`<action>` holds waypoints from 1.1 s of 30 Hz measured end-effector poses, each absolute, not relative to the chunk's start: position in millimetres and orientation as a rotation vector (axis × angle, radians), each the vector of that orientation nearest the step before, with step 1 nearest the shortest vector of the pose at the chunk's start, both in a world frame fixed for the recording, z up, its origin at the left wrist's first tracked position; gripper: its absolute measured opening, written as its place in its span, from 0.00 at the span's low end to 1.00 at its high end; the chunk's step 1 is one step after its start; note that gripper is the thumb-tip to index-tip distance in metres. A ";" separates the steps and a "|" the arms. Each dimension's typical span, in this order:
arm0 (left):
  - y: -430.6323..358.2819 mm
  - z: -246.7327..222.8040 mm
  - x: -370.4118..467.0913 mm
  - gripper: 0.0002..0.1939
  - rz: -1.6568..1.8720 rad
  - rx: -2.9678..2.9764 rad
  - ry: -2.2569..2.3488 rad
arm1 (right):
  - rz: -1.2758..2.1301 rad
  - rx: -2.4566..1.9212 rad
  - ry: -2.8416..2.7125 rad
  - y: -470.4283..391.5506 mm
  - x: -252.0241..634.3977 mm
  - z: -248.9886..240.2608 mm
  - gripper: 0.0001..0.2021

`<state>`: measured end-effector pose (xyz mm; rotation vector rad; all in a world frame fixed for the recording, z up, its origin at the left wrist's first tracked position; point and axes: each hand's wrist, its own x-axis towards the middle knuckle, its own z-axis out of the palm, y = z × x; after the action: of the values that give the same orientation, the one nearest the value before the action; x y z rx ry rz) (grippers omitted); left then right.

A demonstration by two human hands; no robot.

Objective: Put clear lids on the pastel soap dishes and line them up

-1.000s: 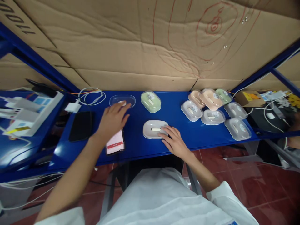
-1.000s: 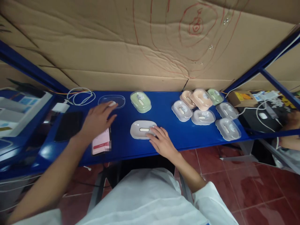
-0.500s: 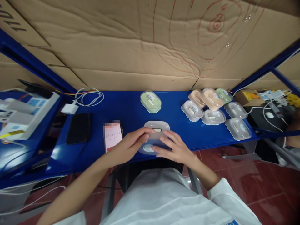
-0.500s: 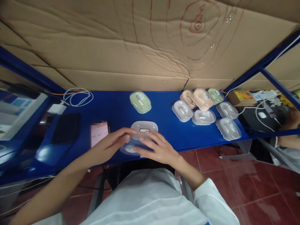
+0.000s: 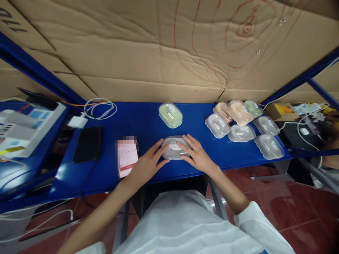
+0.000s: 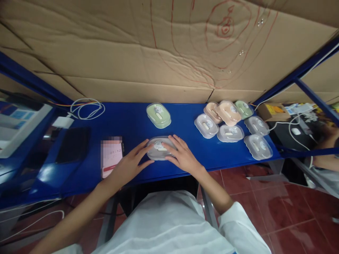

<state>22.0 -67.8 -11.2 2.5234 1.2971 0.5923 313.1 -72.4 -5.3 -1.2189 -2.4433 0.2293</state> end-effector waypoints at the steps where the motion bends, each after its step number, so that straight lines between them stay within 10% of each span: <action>1: -69.2 -13.2 22.2 0.31 0.598 2.549 1.316 | 0.215 -1.205 -2.458 -73.4 313.0 -6.9 0.30; 15: -76.5 -3.7 25.5 0.23 0.652 2.696 1.305 | 0.088 -1.143 -2.499 -82.7 330.6 -18.1 0.36; 22: -30.2 20.1 -13.5 0.21 0.554 2.650 1.565 | -0.327 -1.941 -1.901 -46.4 401.0 -8.6 0.34; 33: 51.1 43.6 -19.9 0.24 0.336 2.592 1.713 | -0.191 -1.960 -2.060 10.2 362.0 20.3 0.21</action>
<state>-19.9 51.1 43.6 2.5922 1.7132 0.3364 362.0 10.2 20.3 -1.9605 -2.0597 -0.1907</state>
